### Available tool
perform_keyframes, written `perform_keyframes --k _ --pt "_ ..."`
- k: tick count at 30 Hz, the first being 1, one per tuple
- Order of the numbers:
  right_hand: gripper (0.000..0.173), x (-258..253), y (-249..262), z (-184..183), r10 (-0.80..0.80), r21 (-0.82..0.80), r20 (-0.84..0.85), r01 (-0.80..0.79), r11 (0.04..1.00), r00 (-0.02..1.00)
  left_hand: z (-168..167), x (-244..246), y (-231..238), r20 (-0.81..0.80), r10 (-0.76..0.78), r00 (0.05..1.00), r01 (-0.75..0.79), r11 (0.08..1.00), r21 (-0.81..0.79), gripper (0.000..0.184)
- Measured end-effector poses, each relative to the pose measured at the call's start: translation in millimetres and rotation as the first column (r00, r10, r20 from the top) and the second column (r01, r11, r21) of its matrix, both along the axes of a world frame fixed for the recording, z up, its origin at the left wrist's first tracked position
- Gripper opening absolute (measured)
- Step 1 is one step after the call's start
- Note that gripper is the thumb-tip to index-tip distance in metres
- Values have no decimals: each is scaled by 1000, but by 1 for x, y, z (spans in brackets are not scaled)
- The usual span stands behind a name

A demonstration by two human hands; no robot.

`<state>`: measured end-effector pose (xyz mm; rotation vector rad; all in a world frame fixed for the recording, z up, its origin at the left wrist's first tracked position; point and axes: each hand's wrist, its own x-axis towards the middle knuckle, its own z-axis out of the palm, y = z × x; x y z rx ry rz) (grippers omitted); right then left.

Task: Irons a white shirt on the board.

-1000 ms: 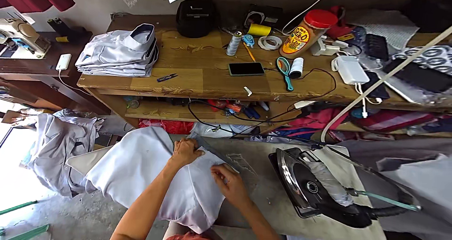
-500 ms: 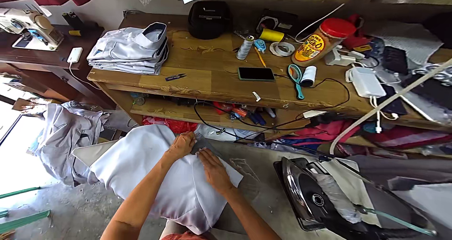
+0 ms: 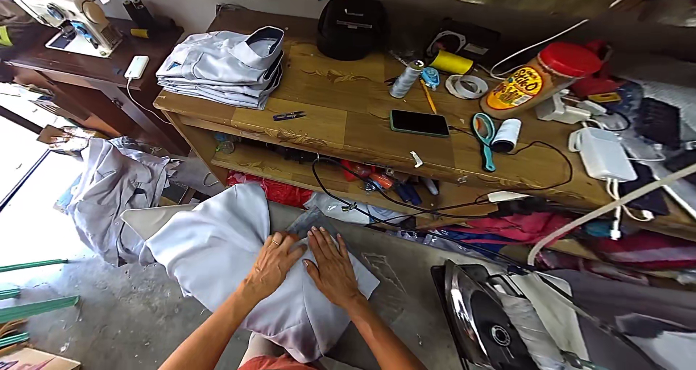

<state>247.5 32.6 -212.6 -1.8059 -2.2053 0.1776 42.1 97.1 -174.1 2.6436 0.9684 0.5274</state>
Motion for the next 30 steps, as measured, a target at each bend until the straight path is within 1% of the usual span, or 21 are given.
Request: perform_keyframes --k 2,3,4,6,8,11,12,13,15,16,17,19,21,22,23,24,25,26,27,29,30 --pt "65 0 2 2 2 1 -5 -2 1000 1000 -2 -2 2 24 -143 989 144 989 -40 28" --pt "65 0 1 2 1 -1 -2 -1 1000 1000 -4 -3 3 40 -147 988 149 986 -75 27" --pt "65 0 2 2 -1 0 0 1 1000 1000 -5 -6 6 70 -112 991 120 985 -125 27" --pt "65 -1 1 2 0 2 0 0 1000 1000 -9 -12 8 122 28 992 1 974 -227 27" --pt "60 1 2 1 15 20 -7 -15 1000 1000 -6 -20 17 -3 100 995 -99 970 -221 38" --pt "58 2 1 0 44 26 -6 -44 999 999 10 -44 41 -302 97 948 -162 967 -197 69" --pt "59 2 2 0 46 24 3 -46 999 999 16 -54 52 -367 92 926 -165 971 -173 75" --pt "60 2 2 -1 43 17 16 -44 999 999 22 -64 63 -416 92 905 -164 976 -141 76" --pt "61 0 3 0 33 3 45 -34 999 998 44 -80 79 -510 104 854 -197 971 -133 63" --pt "62 0 3 1 29 0 54 -29 1000 998 59 -85 80 -555 127 822 -245 959 -143 56" --pt "62 0 3 2 24 -1 61 -24 1000 998 74 -89 79 -601 156 784 -302 941 -149 55" --pt "63 0 4 4 12 -2 66 -12 1000 998 95 -99 75 -690 190 698 -392 908 -146 68" --pt "62 -2 2 4 5 -8 61 -4 1000 998 87 -112 73 -729 198 656 -474 859 -193 83" --pt "61 -3 1 4 5 -12 60 -4 1000 998 78 -114 73 -749 191 634 -533 810 -244 87" --pt "61 -3 2 5 6 -13 60 -5 1000 998 72 -111 71 -764 198 614 -584 765 -271 88" --pt "61 -3 4 5 5 -15 60 -4 1000 998 72 -100 69 -770 227 597 -611 750 -253 86" --pt "61 -3 5 5 3 -13 59 -2 1000 998 75 -85 63 -750 278 600 -614 761 -210 84" --pt "60 -3 4 5 1 -19 58 0 1000 998 80 -67 52 -686 332 647 -596 782 -183 81" --pt "61 -3 3 6 0 -32 58 2 999 998 84 -47 40 -575 374 728 -550 819 -164 73" --pt "60 -4 4 10 -1 -75 59 6 997 998 78 -4 22 -223 356 908 -388 914 -121 34" --pt "60 -4 4 11 2 -74 45 1 997 999 66 16 17 -16 288 957 -286 941 -183 23"
